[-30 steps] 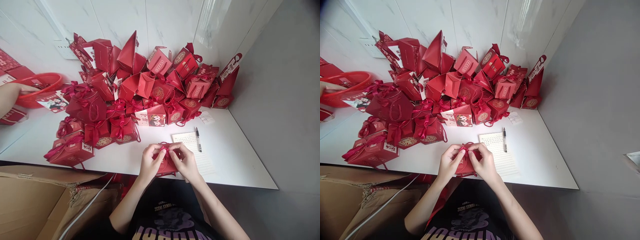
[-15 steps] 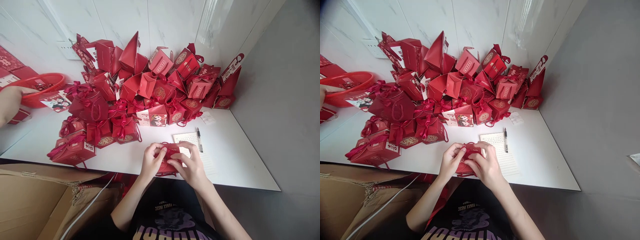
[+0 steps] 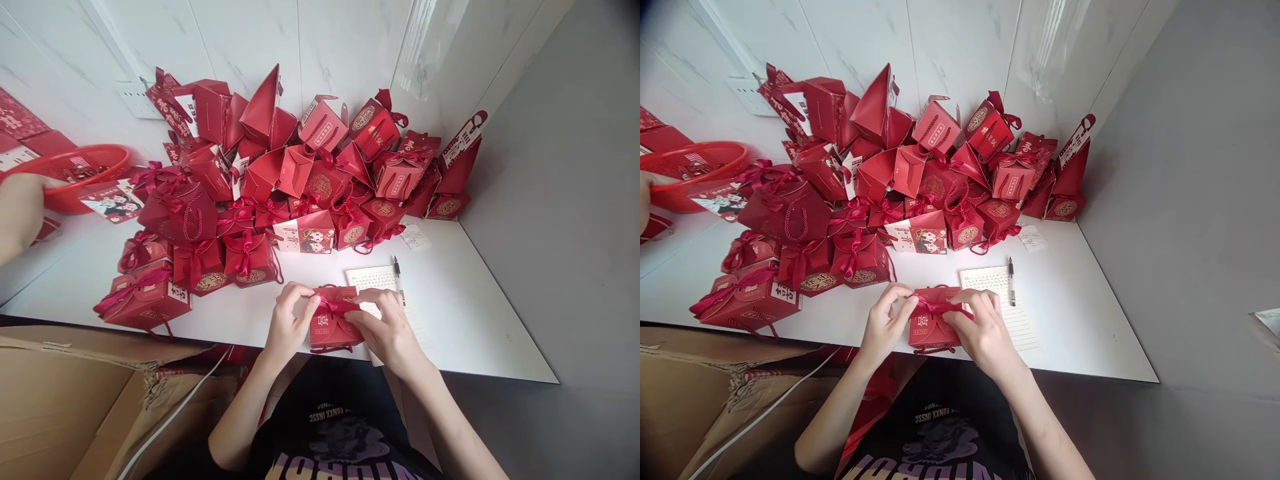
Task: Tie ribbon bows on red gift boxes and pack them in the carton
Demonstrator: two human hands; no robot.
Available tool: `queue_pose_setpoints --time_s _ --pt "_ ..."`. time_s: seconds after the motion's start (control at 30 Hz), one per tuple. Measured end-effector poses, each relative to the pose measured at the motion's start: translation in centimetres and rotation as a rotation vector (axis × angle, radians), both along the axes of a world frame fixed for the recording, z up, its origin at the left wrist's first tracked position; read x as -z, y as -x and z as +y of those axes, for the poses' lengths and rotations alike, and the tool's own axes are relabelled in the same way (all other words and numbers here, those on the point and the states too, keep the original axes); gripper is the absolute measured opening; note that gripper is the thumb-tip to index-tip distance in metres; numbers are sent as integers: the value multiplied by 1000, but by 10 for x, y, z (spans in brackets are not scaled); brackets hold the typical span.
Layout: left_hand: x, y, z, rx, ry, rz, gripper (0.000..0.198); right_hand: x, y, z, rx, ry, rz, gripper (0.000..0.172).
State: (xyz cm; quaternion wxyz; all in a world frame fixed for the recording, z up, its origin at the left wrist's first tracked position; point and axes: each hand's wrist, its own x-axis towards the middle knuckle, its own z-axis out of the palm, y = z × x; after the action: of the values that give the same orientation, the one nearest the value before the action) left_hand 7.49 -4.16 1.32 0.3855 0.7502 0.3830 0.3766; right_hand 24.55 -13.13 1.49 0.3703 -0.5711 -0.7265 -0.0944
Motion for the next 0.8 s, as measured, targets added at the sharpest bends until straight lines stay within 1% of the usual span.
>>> queue_pose_setpoints --time_s 0.07,0.13,0.2,0.27,0.37,0.43,0.5,0.57,0.6,0.73,0.8 --pt "-6 8 -2 20 94 15 21 -1 -5 -3 -7 8 -41 20" --pt "-12 13 -6 88 226 22 22 -3 -9 -6 -12 6 -88 20" --pt "-16 16 -11 144 292 56 21 -4 -12 -8 -12 3 -131 22" --pt "-16 18 -16 137 234 130 20 -5 -14 -10 -12 13 -158 24" --pt "-13 19 -21 91 13 202 16 -6 -16 -12 -30 52 -160 24" --pt "-10 19 -24 108 -125 194 11 -6 -15 -13 -43 75 -131 23" --pt "-8 20 -24 142 -220 191 8 -6 -13 -14 -39 93 -68 18" --pt "-7 21 -24 155 -255 207 8 -5 -9 -16 -7 124 48 10" --pt "-6 21 -24 153 -258 210 8 -5 -6 -17 17 156 120 9" --pt "-4 20 -21 149 -241 174 9 -6 8 -17 134 403 392 29" --pt "-2 19 -20 158 -230 137 10 -6 14 -14 195 507 489 33"
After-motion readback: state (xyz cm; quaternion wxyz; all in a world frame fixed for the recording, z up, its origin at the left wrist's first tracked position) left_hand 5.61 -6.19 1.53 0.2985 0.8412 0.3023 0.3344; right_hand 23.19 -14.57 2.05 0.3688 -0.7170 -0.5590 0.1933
